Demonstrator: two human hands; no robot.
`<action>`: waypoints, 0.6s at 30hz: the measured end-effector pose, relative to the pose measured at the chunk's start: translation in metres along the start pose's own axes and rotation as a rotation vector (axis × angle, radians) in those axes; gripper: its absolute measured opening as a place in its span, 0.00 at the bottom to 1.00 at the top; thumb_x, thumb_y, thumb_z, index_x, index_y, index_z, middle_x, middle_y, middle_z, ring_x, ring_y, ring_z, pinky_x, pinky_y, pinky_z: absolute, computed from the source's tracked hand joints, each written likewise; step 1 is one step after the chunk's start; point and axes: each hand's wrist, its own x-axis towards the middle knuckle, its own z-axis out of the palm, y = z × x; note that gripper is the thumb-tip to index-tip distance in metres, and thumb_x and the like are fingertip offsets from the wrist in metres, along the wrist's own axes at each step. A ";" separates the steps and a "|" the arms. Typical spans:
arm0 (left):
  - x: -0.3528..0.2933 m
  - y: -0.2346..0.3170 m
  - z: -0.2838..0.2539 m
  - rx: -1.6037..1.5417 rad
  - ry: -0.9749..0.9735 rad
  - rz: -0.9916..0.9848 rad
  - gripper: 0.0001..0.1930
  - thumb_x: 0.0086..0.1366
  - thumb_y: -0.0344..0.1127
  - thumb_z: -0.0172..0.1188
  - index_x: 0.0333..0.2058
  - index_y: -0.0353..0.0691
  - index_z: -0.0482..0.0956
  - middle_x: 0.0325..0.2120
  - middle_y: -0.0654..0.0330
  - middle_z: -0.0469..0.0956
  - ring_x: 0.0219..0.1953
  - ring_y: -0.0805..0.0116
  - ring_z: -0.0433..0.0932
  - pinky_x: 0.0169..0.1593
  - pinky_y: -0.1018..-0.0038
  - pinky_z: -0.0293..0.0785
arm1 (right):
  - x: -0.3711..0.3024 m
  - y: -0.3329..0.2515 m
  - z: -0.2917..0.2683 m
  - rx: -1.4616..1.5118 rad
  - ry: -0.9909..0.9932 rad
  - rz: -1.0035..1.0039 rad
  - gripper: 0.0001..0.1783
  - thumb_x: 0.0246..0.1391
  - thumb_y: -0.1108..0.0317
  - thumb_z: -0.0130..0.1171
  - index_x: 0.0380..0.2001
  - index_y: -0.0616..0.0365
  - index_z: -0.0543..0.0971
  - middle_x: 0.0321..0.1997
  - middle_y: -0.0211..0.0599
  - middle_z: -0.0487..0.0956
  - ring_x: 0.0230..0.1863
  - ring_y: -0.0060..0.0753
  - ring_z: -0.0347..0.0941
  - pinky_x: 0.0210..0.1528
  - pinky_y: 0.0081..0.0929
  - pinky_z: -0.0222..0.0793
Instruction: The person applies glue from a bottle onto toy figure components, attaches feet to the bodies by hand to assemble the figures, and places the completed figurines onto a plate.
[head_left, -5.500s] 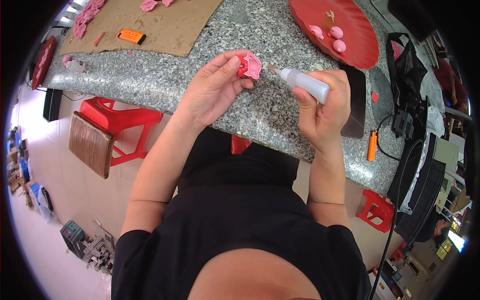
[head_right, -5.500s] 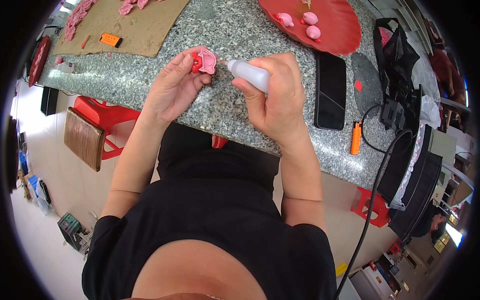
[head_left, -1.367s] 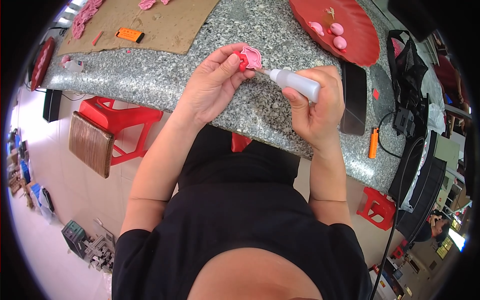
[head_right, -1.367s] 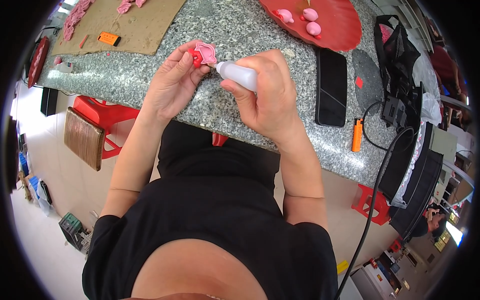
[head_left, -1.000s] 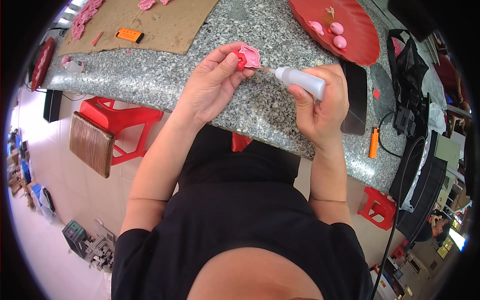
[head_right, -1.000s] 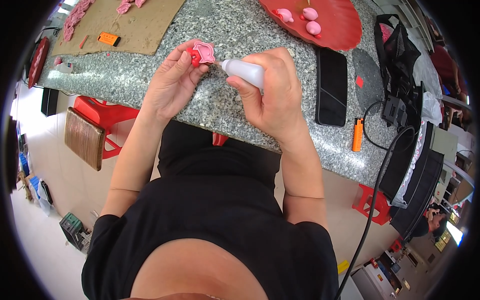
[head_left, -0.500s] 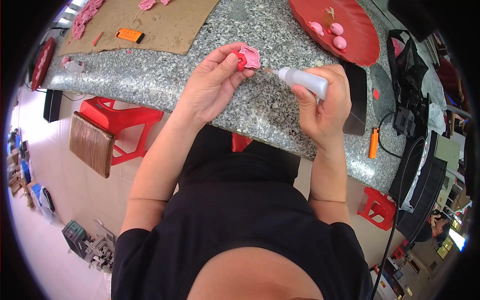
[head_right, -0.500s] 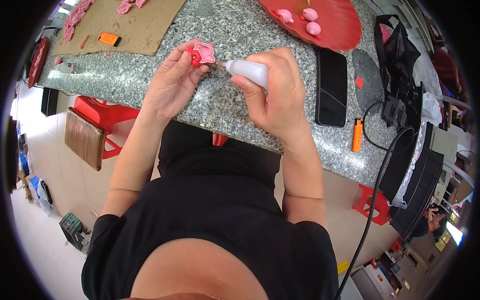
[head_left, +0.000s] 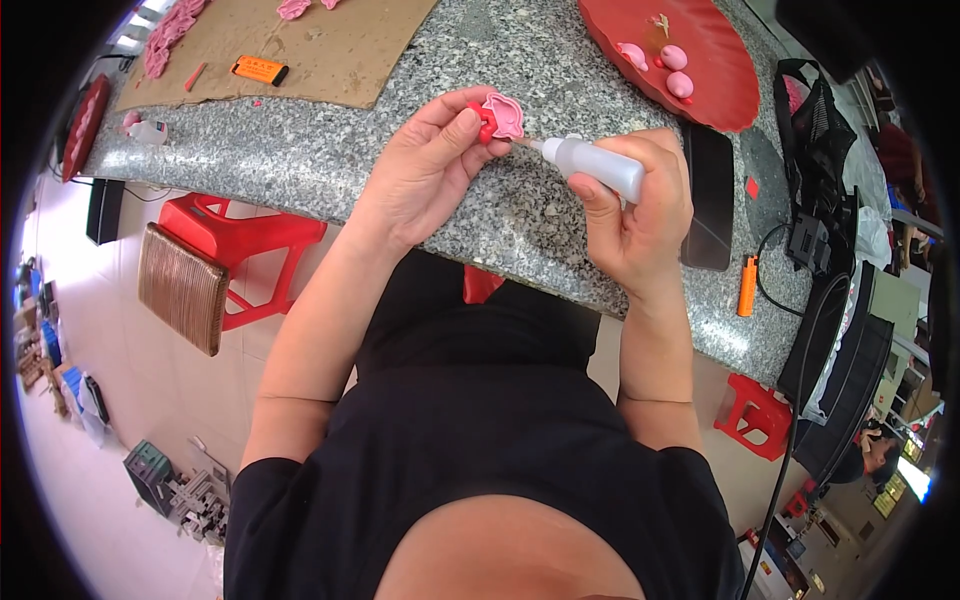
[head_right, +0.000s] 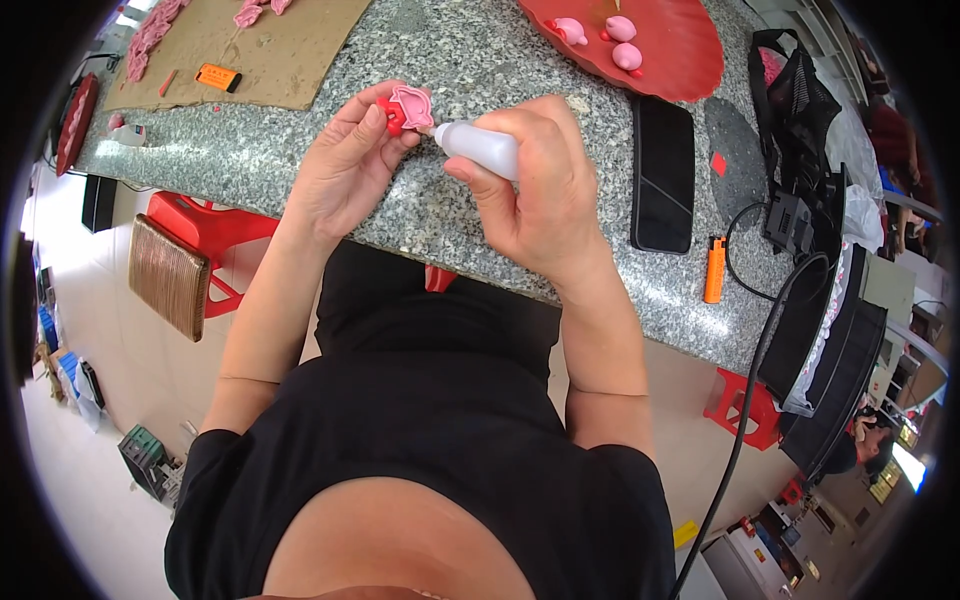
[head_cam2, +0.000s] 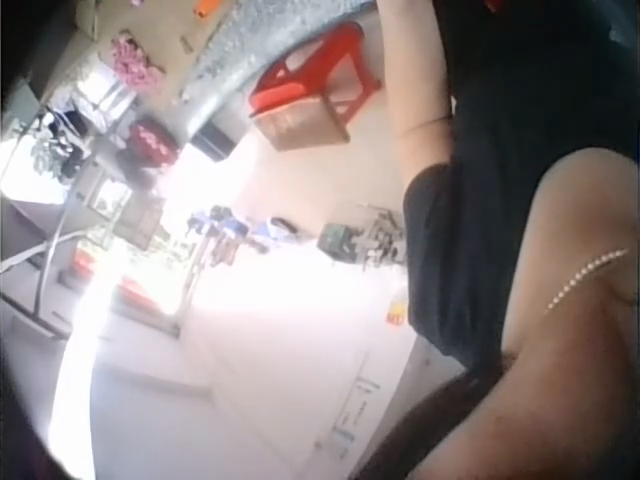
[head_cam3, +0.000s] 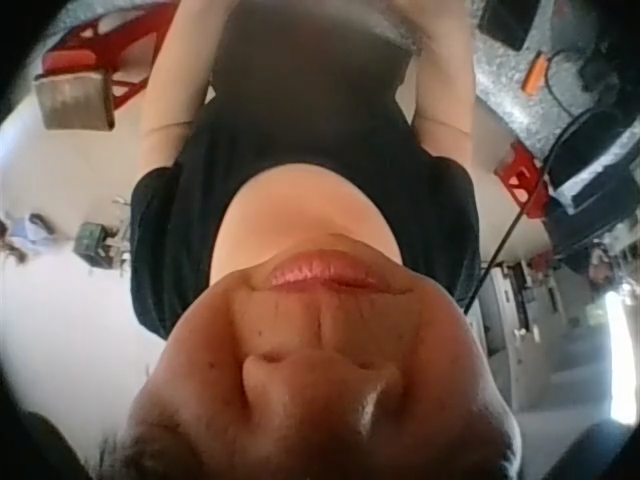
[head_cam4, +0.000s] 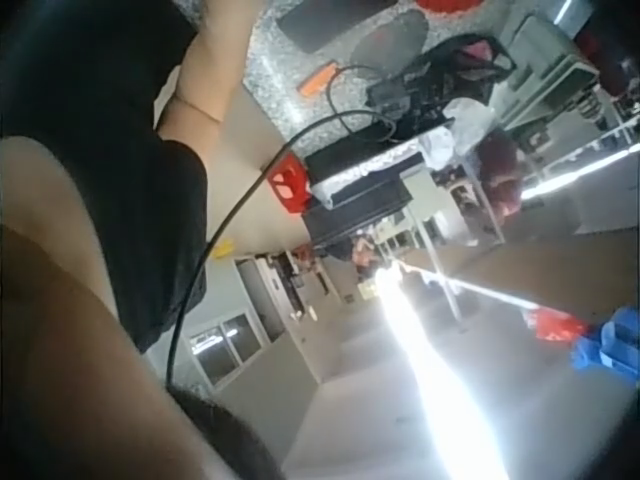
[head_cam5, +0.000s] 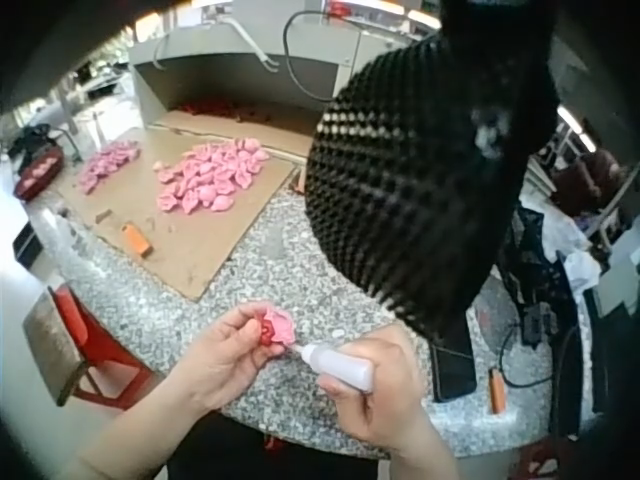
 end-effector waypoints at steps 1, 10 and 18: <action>0.000 0.000 -0.001 0.028 -0.019 -0.009 0.17 0.60 0.35 0.51 0.46 0.35 0.65 0.40 0.58 0.71 0.40 0.72 0.71 0.45 0.78 0.69 | 0.000 0.000 0.000 0.001 0.001 -0.002 0.15 0.42 0.69 0.62 0.31 0.62 0.69 0.26 0.35 0.70 0.25 0.34 0.64 0.23 0.24 0.62; -0.002 0.000 0.003 -0.035 0.025 -0.009 0.14 0.61 0.31 0.49 0.44 0.32 0.66 0.35 0.56 0.72 0.36 0.70 0.73 0.43 0.77 0.72 | -0.003 -0.002 0.000 0.008 -0.004 0.044 0.15 0.42 0.69 0.61 0.31 0.62 0.68 0.27 0.35 0.71 0.25 0.33 0.64 0.22 0.24 0.62; -0.001 0.001 -0.002 -0.014 -0.003 -0.037 0.17 0.60 0.34 0.50 0.47 0.35 0.65 0.40 0.56 0.71 0.40 0.70 0.72 0.46 0.77 0.70 | -0.004 0.001 0.000 0.055 0.058 0.076 0.16 0.42 0.68 0.62 0.32 0.63 0.68 0.26 0.36 0.71 0.25 0.33 0.64 0.23 0.23 0.61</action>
